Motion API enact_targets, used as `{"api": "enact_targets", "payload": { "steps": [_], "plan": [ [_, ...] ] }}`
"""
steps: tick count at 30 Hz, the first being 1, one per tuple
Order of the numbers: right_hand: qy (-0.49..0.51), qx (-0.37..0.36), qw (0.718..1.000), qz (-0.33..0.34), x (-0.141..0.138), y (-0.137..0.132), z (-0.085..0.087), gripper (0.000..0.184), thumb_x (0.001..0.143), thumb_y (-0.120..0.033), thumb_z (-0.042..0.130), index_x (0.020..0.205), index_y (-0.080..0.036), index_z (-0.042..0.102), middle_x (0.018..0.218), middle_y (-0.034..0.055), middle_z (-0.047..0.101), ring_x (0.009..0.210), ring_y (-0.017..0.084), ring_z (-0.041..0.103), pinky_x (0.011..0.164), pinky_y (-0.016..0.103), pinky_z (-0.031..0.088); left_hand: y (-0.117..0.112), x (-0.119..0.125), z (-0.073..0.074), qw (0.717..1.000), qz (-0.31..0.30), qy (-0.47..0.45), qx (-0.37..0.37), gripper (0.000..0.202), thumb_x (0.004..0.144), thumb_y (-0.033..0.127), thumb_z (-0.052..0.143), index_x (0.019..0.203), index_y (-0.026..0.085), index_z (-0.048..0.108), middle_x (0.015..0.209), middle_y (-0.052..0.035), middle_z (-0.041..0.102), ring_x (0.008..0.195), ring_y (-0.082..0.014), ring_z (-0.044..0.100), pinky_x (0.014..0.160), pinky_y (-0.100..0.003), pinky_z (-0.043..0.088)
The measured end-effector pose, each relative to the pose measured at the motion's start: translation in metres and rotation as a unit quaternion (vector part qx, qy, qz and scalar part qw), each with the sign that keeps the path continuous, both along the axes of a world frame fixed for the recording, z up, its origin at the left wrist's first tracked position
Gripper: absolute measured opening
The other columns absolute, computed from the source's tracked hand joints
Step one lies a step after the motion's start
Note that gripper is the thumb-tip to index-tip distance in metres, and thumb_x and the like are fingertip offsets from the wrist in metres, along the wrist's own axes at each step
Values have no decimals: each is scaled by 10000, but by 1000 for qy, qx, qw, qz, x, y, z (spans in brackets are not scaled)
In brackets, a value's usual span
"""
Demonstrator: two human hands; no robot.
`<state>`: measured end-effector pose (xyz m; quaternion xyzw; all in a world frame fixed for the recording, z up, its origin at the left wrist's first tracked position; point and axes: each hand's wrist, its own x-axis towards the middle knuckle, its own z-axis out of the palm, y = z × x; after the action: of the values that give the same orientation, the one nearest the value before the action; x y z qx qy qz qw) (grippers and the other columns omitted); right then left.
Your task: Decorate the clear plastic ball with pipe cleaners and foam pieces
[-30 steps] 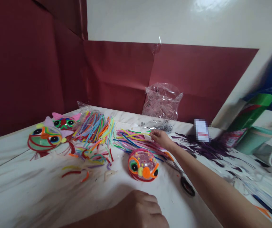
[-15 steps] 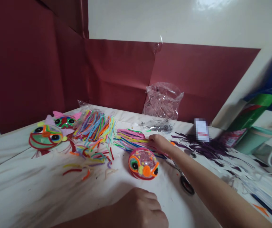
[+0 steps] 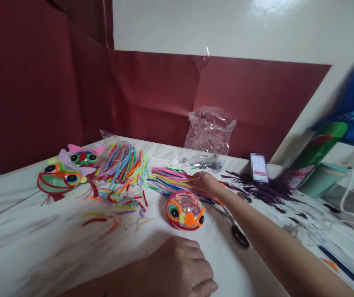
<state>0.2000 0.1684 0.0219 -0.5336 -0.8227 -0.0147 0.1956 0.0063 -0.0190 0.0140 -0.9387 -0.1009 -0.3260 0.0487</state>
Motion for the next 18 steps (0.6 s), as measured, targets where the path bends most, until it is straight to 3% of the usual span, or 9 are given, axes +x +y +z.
{"api": "enact_targets", "payload": {
  "steps": [3, 7, 12, 18],
  "plan": [
    [20, 20, 1000, -4, 1, -5, 3, 190, 820, -222, 469, 817, -163, 650, 823, 78, 670, 712, 170, 590, 641, 238, 404, 1, -1, -2, 1000, -1, 1, -5, 253, 826, 176, 524, 574, 154, 532, 498, 28, 544, 488, -80, 472, 566, -215, 389],
    [41, 43, 998, 4, 0, -21, 8, 285, 838, -317, 424, 657, -172, 589, 652, 67, 624, 597, 179, 560, 579, 267, 388, 0, -1, -6, 1000, 9, -7, -15, 209, 823, 180, 510, 618, 163, 546, 519, 24, 572, 527, -92, 522, 594, -212, 424],
    [66, 44, 996, 43, -1, -47, 11, 255, 819, -322, 401, 717, -192, 596, 706, 63, 653, 614, 182, 580, 591, 277, 419, -2, 1, -6, 997, 28, -60, -38, 122, 763, 131, 442, 682, 150, 531, 560, -11, 585, 528, -105, 533, 559, -216, 447],
    [100, 25, 993, 51, -1, -75, 15, 255, 801, -353, 422, 744, -192, 611, 704, 64, 678, 612, 197, 606, 588, 296, 450, -7, 2, 0, 988, 54, -146, 11, 211, 831, 176, 364, 647, 169, 469, 506, -6, 540, 487, -110, 515, 545, -234, 450]
  ]
}}
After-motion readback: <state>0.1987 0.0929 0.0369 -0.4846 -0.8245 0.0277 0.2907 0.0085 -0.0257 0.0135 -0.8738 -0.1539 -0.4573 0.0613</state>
